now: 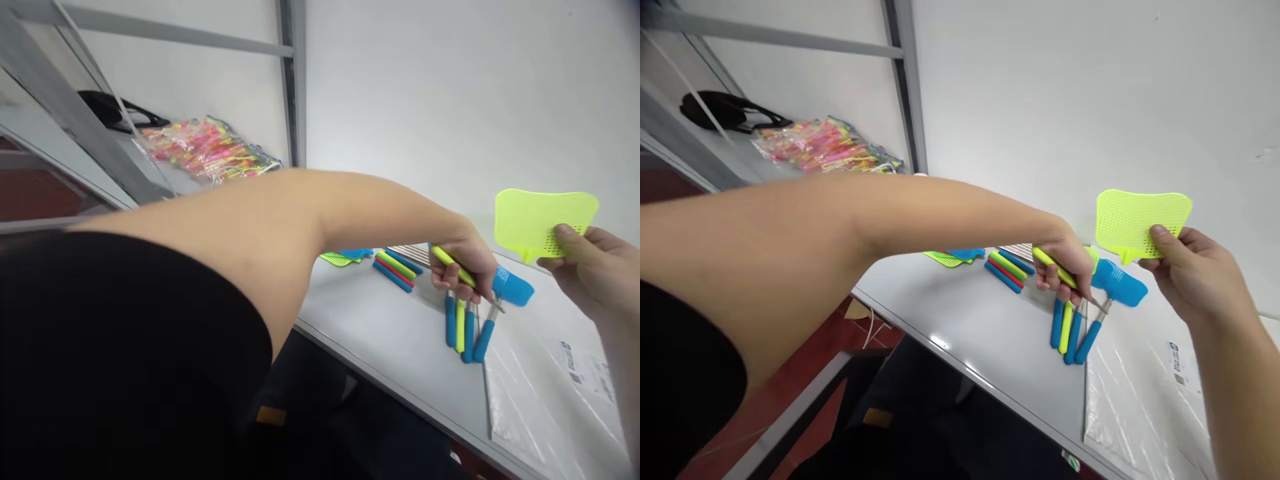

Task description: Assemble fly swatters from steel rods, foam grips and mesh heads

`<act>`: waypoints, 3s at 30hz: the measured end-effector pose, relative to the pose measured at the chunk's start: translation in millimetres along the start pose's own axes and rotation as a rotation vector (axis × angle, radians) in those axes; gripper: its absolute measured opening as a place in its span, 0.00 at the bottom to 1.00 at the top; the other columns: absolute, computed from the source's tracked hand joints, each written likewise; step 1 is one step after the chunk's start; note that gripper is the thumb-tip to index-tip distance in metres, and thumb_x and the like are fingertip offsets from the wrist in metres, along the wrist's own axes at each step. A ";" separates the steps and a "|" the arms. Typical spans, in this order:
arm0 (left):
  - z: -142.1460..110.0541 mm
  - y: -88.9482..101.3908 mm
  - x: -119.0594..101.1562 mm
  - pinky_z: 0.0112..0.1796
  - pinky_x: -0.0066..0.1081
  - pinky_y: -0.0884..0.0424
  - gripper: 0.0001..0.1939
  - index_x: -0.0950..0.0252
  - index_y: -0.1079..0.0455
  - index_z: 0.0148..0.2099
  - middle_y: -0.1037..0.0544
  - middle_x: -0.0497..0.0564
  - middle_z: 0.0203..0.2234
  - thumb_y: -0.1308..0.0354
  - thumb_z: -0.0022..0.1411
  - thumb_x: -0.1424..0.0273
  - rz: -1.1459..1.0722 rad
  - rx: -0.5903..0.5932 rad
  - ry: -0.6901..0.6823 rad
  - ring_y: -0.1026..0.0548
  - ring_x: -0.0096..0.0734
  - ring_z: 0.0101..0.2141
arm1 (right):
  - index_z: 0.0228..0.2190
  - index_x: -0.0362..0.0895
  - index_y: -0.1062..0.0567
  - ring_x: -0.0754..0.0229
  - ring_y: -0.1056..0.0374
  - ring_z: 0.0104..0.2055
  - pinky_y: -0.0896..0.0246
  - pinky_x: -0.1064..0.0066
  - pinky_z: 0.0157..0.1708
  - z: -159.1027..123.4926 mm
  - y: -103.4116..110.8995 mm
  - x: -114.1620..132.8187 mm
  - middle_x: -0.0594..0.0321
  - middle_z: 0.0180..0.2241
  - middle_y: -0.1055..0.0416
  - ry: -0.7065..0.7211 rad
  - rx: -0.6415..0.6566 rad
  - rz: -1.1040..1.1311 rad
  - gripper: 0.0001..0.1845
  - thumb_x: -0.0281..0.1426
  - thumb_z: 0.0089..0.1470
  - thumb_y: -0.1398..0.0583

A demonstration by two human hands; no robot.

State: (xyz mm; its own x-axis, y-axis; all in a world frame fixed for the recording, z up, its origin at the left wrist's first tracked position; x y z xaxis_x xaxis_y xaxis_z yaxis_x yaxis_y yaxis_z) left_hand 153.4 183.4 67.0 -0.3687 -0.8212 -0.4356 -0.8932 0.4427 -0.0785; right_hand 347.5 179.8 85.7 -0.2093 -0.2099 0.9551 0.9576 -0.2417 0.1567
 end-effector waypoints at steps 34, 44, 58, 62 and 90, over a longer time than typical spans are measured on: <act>22.2 -30.5 35.8 0.41 0.42 0.26 0.18 0.66 0.34 0.54 0.28 0.55 0.47 0.45 0.66 0.63 0.034 0.189 0.070 0.27 0.37 0.44 | 0.28 0.44 0.31 0.70 0.39 0.25 0.45 0.81 0.17 -16.5 -51.6 -36.8 0.68 0.28 0.34 -0.073 0.130 0.224 0.20 0.43 0.42 0.30; 11.1 -21.4 54.4 0.15 0.28 0.48 0.03 0.62 0.31 0.33 0.35 0.47 0.24 0.39 0.56 0.72 0.141 0.417 0.061 0.49 0.21 0.12 | 0.29 0.44 0.29 0.72 0.42 0.22 0.44 0.80 0.17 -24.4 -52.7 -32.7 0.68 0.29 0.34 -0.089 0.111 0.316 0.18 0.42 0.44 0.30; -0.4 46.7 117.5 0.19 0.24 0.45 0.19 0.64 0.44 0.27 0.41 0.40 0.16 0.56 0.69 0.61 -0.036 0.854 -0.559 0.51 0.16 0.10 | 0.32 0.47 0.34 0.72 0.49 0.17 0.49 0.79 0.15 -51.1 -80.5 -29.2 0.75 0.21 0.43 -0.060 -0.117 0.466 0.13 0.41 0.52 0.37; -1.1 47.7 119.1 0.20 0.24 0.43 0.19 0.64 0.45 0.27 0.41 0.40 0.16 0.57 0.70 0.61 -0.105 0.814 -0.645 0.51 0.15 0.10 | 0.35 0.48 0.31 0.73 0.47 0.19 0.47 0.80 0.17 -68.3 -92.2 -19.6 0.71 0.29 0.36 -0.038 -0.159 0.468 0.12 0.41 0.53 0.37; -2.5 48.2 122.4 0.15 0.21 0.49 0.18 0.62 0.46 0.28 0.46 0.38 0.15 0.56 0.69 0.58 -0.191 0.756 -0.614 0.54 0.16 0.09 | 0.38 0.52 0.35 0.71 0.46 0.21 0.47 0.76 0.20 -93.4 -116.2 -11.7 0.71 0.30 0.39 -0.076 -0.055 0.454 0.09 0.40 0.58 0.41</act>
State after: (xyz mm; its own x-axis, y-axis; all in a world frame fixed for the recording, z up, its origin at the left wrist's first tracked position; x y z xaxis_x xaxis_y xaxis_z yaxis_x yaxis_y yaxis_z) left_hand 64.5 103.3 12.1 0.1522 -0.6680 -0.7284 -0.4457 0.6114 -0.6538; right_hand 220.2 121.9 32.8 0.2457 -0.2366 0.9400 0.9368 -0.1914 -0.2930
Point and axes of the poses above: each hand's wrist, its own z-axis towards the middle knuckle, its own y-axis out of the back of the hand, x = y × z, the point moved 3 cm from there along z, towards the middle knuckle
